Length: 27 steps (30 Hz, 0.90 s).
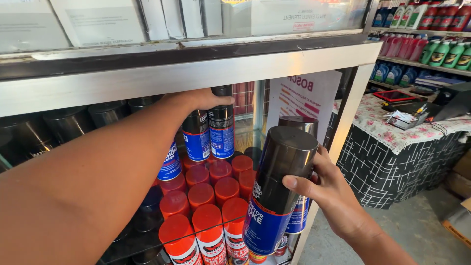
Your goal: The person removes multiple black spray cans from a glass display cabinet and places them on a cardboard box on the floor. They then remove a glass shelf, wipe it with a black cloth, and return it to the cabinet before arranging the cans back inside.
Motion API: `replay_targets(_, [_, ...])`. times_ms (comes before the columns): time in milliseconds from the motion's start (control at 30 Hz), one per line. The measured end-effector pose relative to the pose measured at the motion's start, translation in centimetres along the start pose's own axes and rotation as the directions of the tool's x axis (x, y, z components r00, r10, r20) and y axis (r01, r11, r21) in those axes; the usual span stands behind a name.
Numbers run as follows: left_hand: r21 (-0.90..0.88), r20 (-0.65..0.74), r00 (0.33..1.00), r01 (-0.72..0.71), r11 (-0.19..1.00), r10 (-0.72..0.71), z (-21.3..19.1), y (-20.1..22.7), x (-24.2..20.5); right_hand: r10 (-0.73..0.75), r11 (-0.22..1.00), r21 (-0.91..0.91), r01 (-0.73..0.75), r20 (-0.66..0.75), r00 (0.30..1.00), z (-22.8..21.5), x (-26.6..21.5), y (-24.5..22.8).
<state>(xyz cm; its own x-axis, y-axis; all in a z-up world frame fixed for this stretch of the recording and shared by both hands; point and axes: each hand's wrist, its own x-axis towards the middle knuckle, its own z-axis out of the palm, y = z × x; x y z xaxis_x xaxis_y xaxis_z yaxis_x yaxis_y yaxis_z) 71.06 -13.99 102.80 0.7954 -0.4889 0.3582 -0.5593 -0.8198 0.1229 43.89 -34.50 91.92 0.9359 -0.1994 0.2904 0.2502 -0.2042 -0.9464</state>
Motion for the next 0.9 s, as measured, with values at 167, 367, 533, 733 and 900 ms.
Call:
replay_targets(167, [0.085,-0.04,0.996,-0.079,0.993,0.083,-1.8,1.7,-2.0,0.006,1.0,-0.012,-0.006,-0.01,1.0,-0.5,-0.3,0.1])
replay_targets(367, [0.138,-0.164,0.986,0.02,0.99,0.003,-1.2,5.0,-10.0,-0.043,0.998,0.053,0.037,0.118,0.992,-1.5,-0.4,0.4])
replay_targets(533, [0.21,-0.331,0.934,-0.062,0.976,0.13,-0.8,7.8,-16.4,-0.155,0.987,0.084,0.136,0.302,0.941,-4.0,-1.0,0.9])
replay_targets(733, [0.343,-0.504,0.853,0.053,0.938,0.136,-1.9,14.3,-25.9,-0.244,0.969,0.172,0.179,0.541,0.805,-8.2,-2.9,2.4])
replay_targets(900, [0.249,-0.625,0.77,0.353,0.902,-0.129,-4.2,22.4,-35.9,-0.405,0.909,0.226,0.35,0.673,0.619,-9.0,-5.9,4.1])
